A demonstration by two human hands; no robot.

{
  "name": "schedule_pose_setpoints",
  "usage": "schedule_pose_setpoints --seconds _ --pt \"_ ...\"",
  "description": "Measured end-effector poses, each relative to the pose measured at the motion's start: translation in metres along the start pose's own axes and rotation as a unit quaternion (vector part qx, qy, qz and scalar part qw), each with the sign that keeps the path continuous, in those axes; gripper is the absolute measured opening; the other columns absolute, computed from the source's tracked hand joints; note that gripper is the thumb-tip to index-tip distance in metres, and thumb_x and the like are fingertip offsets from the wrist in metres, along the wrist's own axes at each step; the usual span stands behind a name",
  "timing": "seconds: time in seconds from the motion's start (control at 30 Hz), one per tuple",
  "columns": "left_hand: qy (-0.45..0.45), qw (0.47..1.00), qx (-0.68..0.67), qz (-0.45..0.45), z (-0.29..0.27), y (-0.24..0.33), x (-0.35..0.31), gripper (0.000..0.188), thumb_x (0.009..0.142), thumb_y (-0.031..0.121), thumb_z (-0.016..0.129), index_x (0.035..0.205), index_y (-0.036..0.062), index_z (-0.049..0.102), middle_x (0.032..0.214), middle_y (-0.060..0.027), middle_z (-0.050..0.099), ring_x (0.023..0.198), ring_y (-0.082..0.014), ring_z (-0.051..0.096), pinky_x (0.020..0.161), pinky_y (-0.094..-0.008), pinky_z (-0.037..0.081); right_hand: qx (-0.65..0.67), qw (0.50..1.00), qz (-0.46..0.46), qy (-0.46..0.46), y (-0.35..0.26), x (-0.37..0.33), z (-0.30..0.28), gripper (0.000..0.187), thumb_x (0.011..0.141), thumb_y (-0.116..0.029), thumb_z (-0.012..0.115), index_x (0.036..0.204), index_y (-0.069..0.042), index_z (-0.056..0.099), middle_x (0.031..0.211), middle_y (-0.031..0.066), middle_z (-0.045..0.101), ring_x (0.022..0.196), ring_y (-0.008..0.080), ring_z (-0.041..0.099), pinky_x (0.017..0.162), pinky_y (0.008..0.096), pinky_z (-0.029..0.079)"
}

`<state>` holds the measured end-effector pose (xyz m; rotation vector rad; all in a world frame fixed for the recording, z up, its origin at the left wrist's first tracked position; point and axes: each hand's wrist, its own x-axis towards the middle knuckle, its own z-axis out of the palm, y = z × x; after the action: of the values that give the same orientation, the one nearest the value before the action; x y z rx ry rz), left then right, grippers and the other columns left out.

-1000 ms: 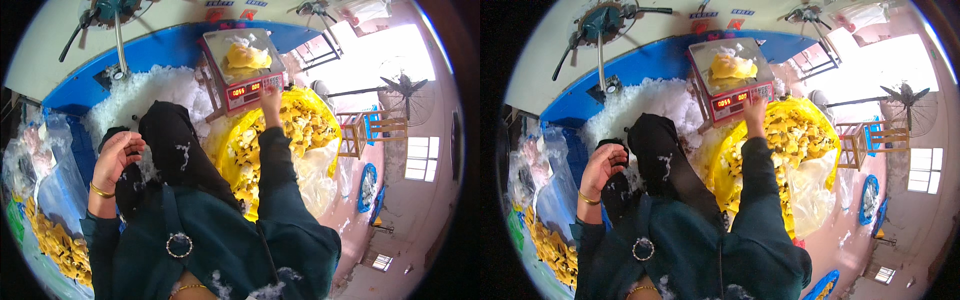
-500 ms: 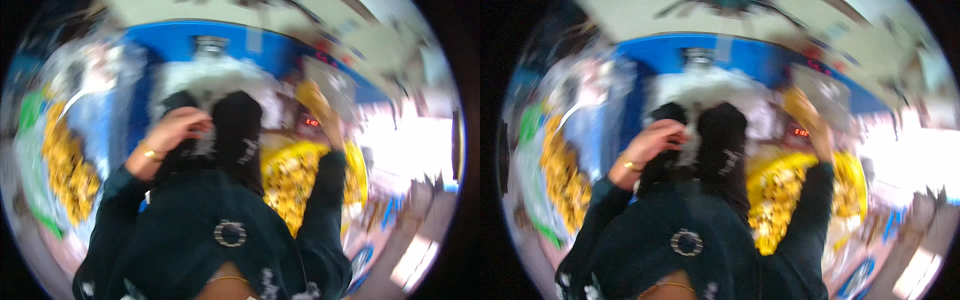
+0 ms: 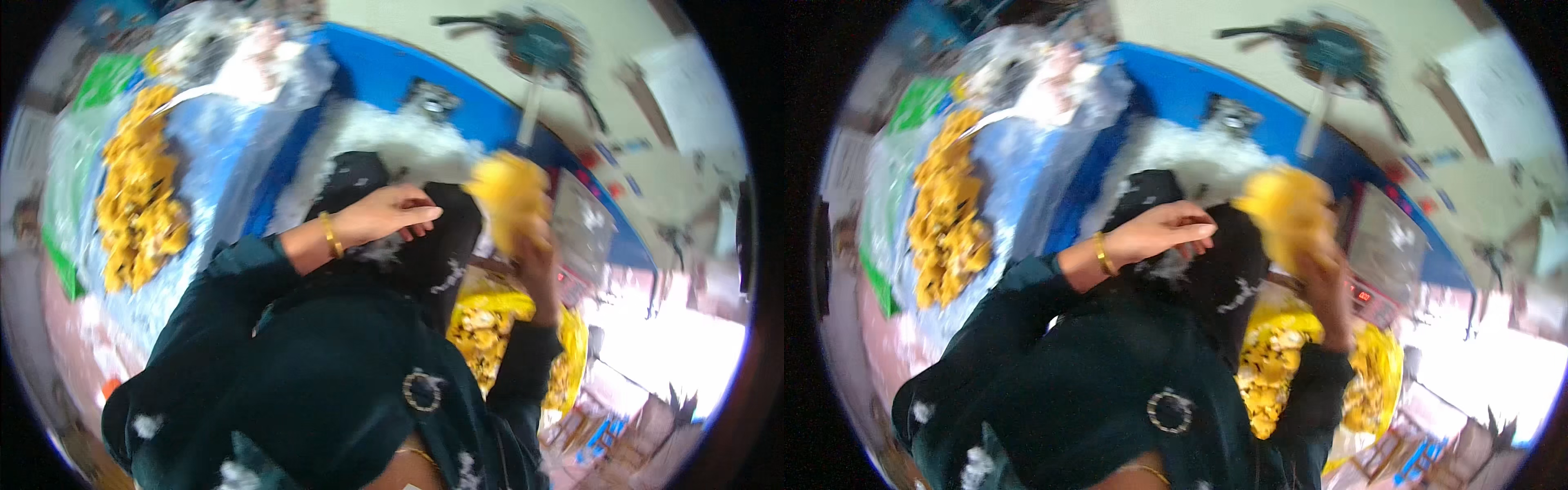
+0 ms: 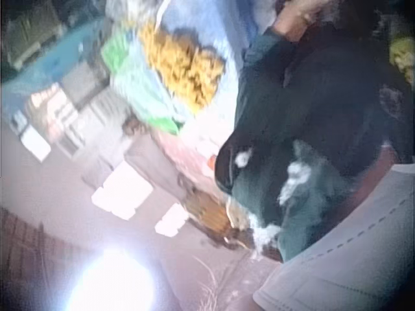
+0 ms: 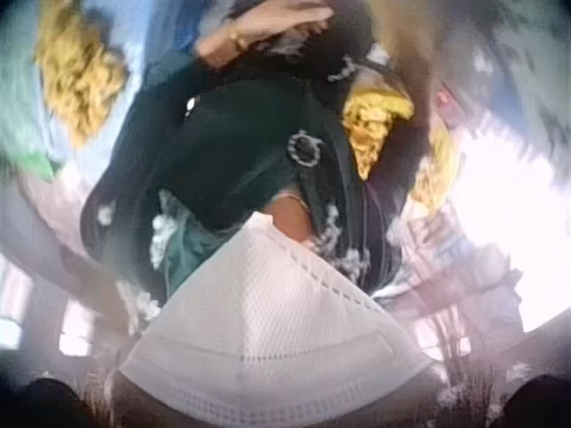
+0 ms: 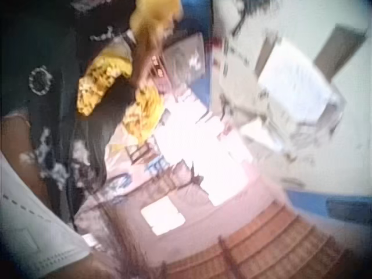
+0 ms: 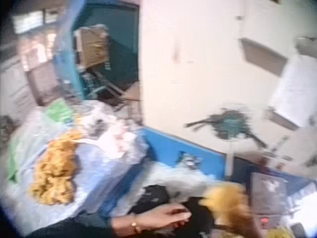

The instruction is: The person repeatedly picks yellow cloth items, inserts white stuffing into them using a rotating spindle, and places the stuffed items into a yellow bag. The process is continuous and repetitive throughout the clip.

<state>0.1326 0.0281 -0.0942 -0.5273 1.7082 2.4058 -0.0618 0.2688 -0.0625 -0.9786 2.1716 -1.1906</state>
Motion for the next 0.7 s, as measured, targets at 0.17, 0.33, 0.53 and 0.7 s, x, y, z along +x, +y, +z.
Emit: schedule_pose_setpoints --seconds 0.17,0.33,0.53,0.7 --pt "-0.031 0.996 0.059 0.05 0.014 0.024 0.006 0.034 0.095 0.029 0.055 0.115 0.0012 0.054 0.095 -0.0065 0.063 0.084 -0.013 0.061 0.071 -0.0266 0.051 0.0 0.987 -0.111 0.112 -0.06 0.079 0.036 0.02 0.091 -0.017 0.057 0.094 0.002 0.053 0.077 0.0157 0.062 0.059 0.0214 0.062 0.047 0.0328 0.047" --pt "0.018 0.999 0.045 0.025 -0.002 0.006 0.004 0.034 0.095 0.033 0.055 0.109 0.0026 0.057 0.092 -0.0052 0.063 0.083 -0.0116 0.06 0.072 -0.026 0.05 0.103 0.967 -0.101 0.212 -0.06 0.144 0.036 0.031 0.096 -0.027 0.049 0.106 0.002 0.056 0.079 0.0094 0.063 0.055 0.0148 0.059 0.039 0.025 0.045" --pt "0.049 0.999 -0.001 0.004 -0.007 -0.014 -0.011 0.031 0.093 0.034 0.058 0.103 0.005 0.06 0.089 -0.0047 0.065 0.081 -0.0121 0.061 0.068 -0.0262 0.05 0.117 0.972 -0.056 0.194 -0.069 0.128 0.047 0.046 0.096 -0.047 0.046 0.112 -0.006 0.057 0.093 0.0066 0.063 0.076 0.011 0.059 0.051 0.0245 0.05" --pt "0.041 0.999 -0.01 0.029 -0.006 -0.017 -0.009 0.031 0.092 0.032 0.061 0.099 0.0018 0.06 0.086 -0.0055 0.066 0.079 -0.0118 0.063 0.066 -0.0259 0.051 0.174 0.959 -0.019 0.222 -0.059 0.114 0.047 0.036 0.099 -0.037 0.045 0.116 -0.007 0.054 0.089 0.0071 0.064 0.065 0.0105 0.061 0.04 0.0192 0.043"
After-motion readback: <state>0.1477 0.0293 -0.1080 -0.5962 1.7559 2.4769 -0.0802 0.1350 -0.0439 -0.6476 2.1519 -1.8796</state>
